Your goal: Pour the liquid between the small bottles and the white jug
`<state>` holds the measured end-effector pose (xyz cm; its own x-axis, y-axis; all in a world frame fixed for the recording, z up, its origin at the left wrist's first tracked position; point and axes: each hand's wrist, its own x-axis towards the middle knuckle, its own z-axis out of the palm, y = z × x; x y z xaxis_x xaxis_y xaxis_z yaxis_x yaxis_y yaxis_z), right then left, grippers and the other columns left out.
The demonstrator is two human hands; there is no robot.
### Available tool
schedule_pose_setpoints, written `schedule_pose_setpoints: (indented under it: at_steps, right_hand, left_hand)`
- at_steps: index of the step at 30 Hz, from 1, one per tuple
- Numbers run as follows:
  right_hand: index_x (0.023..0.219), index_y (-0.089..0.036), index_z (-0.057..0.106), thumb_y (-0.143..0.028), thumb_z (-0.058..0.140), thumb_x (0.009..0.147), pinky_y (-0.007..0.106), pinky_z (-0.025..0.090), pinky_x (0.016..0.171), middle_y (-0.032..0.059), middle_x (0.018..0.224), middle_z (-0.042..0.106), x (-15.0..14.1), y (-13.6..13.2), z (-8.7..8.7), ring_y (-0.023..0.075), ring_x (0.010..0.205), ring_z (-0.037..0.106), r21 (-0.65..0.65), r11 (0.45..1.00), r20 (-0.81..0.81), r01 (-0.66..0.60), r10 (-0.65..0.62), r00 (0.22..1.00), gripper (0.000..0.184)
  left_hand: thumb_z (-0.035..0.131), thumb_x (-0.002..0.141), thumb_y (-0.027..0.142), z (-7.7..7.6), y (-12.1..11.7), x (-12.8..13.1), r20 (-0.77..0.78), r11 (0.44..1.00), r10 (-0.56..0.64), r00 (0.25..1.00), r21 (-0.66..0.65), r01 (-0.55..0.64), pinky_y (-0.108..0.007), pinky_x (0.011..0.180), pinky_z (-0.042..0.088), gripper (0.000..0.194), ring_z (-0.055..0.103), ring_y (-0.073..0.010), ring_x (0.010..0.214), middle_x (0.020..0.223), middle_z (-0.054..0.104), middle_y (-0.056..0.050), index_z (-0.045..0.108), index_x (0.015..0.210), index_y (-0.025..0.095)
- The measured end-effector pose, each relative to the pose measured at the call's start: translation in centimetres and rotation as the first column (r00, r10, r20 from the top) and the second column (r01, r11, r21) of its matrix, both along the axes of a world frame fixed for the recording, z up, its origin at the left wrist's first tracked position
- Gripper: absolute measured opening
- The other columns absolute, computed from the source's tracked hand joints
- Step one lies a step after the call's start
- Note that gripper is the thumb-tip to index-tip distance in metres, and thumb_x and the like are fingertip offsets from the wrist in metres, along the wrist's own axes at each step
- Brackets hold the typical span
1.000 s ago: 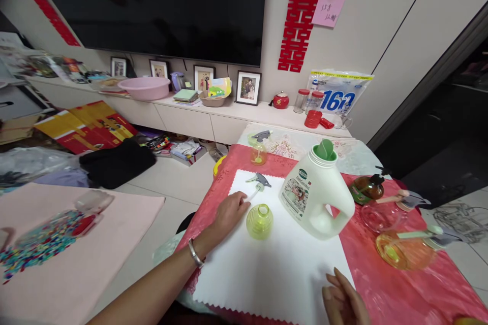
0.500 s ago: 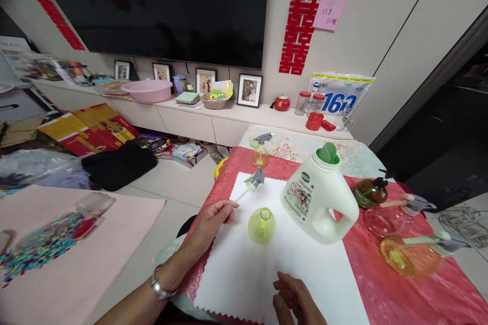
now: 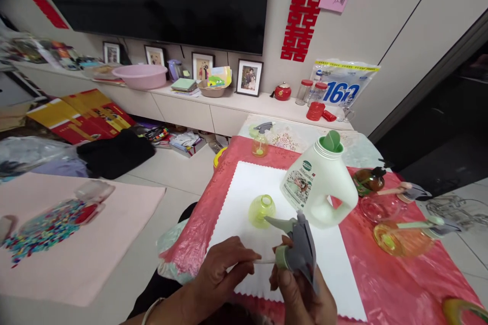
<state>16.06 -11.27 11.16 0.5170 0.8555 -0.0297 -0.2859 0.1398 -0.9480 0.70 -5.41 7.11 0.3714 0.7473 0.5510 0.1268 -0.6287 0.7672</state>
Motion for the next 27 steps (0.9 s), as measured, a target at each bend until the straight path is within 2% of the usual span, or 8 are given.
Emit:
schedule_pose_setpoints:
  at_steps: [4, 7, 10, 12, 15, 19, 22, 27]
  right_hand:
    - [0.107, -0.019, 0.074, -0.034, 0.088, 0.079, 0.029, 0.056, 0.062, 0.0109, 0.109, 0.066, 2.7, 1.0, 1.5, 0.0196, 0.080, 0.063, 0.097, 0.993, 0.063, 0.064, -0.070, 0.996, 0.034]
    - [0.103, -0.017, 0.071, -0.029, 0.086, 0.077, 0.030, 0.055, 0.060, 0.0108, 0.112, 0.062, 3.7, 2.9, 4.6, 0.0233, 0.089, 0.064, 0.246, 0.936, 0.137, 0.251, -0.290, 0.947, 0.033]
    - [0.095, -0.015, 0.069, -0.029, 0.085, 0.075, 0.033, 0.054, 0.061, 0.0105, 0.111, 0.062, 3.7, 5.2, 7.1, 0.0225, 0.084, 0.064, 0.387, 0.890, 0.253, 0.241, -0.354, 0.900, 0.030]
    - [0.097, -0.014, 0.070, -0.029, 0.085, 0.076, 0.035, 0.056, 0.063, 0.0117, 0.109, 0.064, 3.7, 6.6, 7.6, 0.0234, 0.081, 0.066, 0.441, 0.878, 0.322, 0.185, -0.347, 0.881, 0.030]
    - [0.102, -0.015, 0.072, -0.035, 0.083, 0.081, 0.037, 0.056, 0.067, 0.0100, 0.104, 0.068, 4.3, 8.0, 7.1, 0.0222, 0.075, 0.066, 0.394, 0.915, 0.490, 0.092, -0.293, 0.821, 0.031]
    - [0.098, -0.018, 0.073, -0.047, 0.076, 0.089, 0.028, 0.050, 0.070, 0.0035, 0.089, 0.068, 5.2, 9.2, 5.7, 0.0171, 0.077, 0.062, 0.183, 0.983, 0.730, -0.018, -0.123, 0.673, 0.030]
    - [0.098, -0.020, 0.072, -0.051, 0.072, 0.091, 0.026, 0.045, 0.067, 0.0008, 0.084, 0.067, 5.2, 9.9, 4.6, 0.0154, 0.075, 0.059, 0.110, 0.990, 0.772, -0.092, -0.027, 0.635, 0.032]
    - [0.104, -0.022, 0.072, -0.048, 0.069, 0.092, 0.028, 0.047, 0.077, 0.0002, 0.099, 0.069, 4.6, 10.9, 1.8, 0.0173, 0.084, 0.062, -0.010, 0.974, 0.775, -0.225, 0.150, 0.614, 0.029]
  left_hand:
    - [0.063, 0.096, 0.031, 0.2, 0.4, 0.3, 0.055, 0.996, -0.068, 0.996, -0.062, 0.071, -0.031, 0.077, 0.055, 0.025, 0.068, -0.0196, 0.089, 0.096, 0.072, -0.008, 0.067, 0.119, 0.023]
    - [0.063, 0.094, 0.028, 0.0, 2.1, 0.6, 0.078, 0.987, 0.083, 0.993, -0.141, -0.072, -0.038, 0.094, 0.054, 0.030, 0.064, -0.0232, 0.109, 0.115, 0.068, -0.011, 0.063, 0.123, 0.024]
    - [0.068, 0.089, 0.028, -0.1, 4.8, 1.4, 0.063, 0.950, 0.226, 0.972, -0.236, -0.206, -0.045, 0.105, 0.049, 0.037, 0.059, -0.0260, 0.120, 0.126, 0.064, -0.011, 0.061, 0.125, 0.024]
    - [0.072, 0.085, 0.029, 0.1, 6.5, 2.2, 0.062, 0.937, 0.211, 0.975, -0.298, -0.184, -0.047, 0.111, 0.045, 0.045, 0.056, -0.0282, 0.127, 0.133, 0.061, -0.012, 0.060, 0.128, 0.024]
    - [0.076, 0.079, 0.027, 0.9, 8.0, 3.4, 0.075, 0.920, 0.151, 0.986, -0.377, -0.112, -0.046, 0.114, 0.042, 0.049, 0.055, -0.0291, 0.130, 0.135, 0.061, -0.011, 0.062, 0.126, 0.023]
    - [0.073, 0.080, 0.023, 1.5, 8.2, 4.4, 0.097, 0.875, 0.118, 0.988, -0.482, -0.057, -0.040, 0.103, 0.049, 0.033, 0.064, -0.0256, 0.114, 0.118, 0.070, -0.006, 0.068, 0.112, 0.023]
    - [0.073, 0.080, 0.024, 1.3, 8.0, 4.7, 0.147, 0.849, 0.112, 0.983, -0.528, -0.018, -0.036, 0.099, 0.050, 0.026, 0.066, -0.0235, 0.106, 0.112, 0.072, -0.004, 0.070, 0.107, 0.023]
    - [0.075, 0.081, 0.034, 0.2, 8.2, 5.1, 0.249, 0.856, 0.115, 0.962, -0.515, 0.031, -0.035, 0.100, 0.048, 0.029, 0.065, -0.0236, 0.109, 0.113, 0.071, -0.005, 0.069, 0.106, 0.021]
